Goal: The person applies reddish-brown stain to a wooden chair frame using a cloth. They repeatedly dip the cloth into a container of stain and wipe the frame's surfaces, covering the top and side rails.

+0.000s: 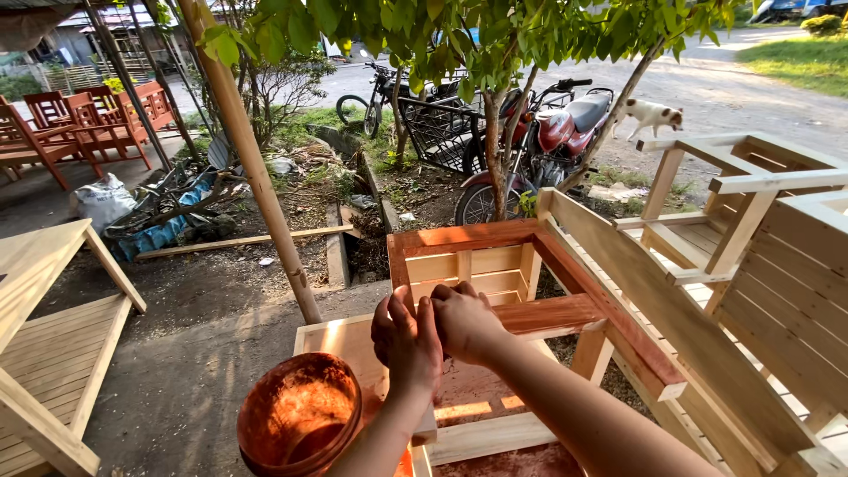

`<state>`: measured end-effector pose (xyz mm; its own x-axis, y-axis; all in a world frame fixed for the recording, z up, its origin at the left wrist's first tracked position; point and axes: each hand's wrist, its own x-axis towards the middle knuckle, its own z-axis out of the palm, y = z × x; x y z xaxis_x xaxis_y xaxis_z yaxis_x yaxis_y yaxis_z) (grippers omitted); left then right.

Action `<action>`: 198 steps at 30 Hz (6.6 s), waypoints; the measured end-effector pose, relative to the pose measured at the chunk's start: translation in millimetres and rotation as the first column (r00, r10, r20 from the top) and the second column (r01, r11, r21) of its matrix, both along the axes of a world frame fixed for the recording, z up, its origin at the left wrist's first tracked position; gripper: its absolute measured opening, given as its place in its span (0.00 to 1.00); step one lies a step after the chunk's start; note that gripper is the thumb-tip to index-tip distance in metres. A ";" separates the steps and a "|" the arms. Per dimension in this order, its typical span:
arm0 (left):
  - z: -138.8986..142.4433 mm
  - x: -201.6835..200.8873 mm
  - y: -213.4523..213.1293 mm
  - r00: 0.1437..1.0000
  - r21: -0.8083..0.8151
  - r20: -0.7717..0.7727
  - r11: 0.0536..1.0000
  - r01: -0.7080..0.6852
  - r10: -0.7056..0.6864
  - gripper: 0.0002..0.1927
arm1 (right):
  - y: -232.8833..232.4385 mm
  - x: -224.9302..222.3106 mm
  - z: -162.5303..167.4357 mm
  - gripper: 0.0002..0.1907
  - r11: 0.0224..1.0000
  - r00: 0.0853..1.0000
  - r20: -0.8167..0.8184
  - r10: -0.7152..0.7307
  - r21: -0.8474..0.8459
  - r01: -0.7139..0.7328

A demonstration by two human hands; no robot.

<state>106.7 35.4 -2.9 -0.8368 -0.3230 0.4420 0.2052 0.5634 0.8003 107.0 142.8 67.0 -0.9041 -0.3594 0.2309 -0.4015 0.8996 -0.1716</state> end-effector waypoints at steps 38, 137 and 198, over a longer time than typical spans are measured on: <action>-14.4 -19.1 -27.3 0.986 0.177 -0.147 0.983 -0.048 0.074 0.26 | 17.2 -16.6 10.4 0.23 0.959 0.970 -0.242 -0.019 0.269 0.086; 5.9 17.4 -21.0 0.977 0.056 0.014 0.975 -0.215 0.214 0.25 | 173.0 -14.0 -5.3 0.17 0.977 0.995 0.006 -0.100 0.190 0.097; 10.9 16.6 -48.5 0.772 -0.254 0.613 0.967 -0.008 0.168 0.40 | 226.0 -292.7 -82.2 0.19 0.975 0.982 -0.072 -0.177 -0.151 0.165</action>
<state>123.4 -13.1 8.0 -0.9243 -0.3681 -0.1006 -0.3550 0.7325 0.5809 -185.8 368.8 -15.2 -0.9243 -0.1587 0.3470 -0.2625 0.9244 -0.2766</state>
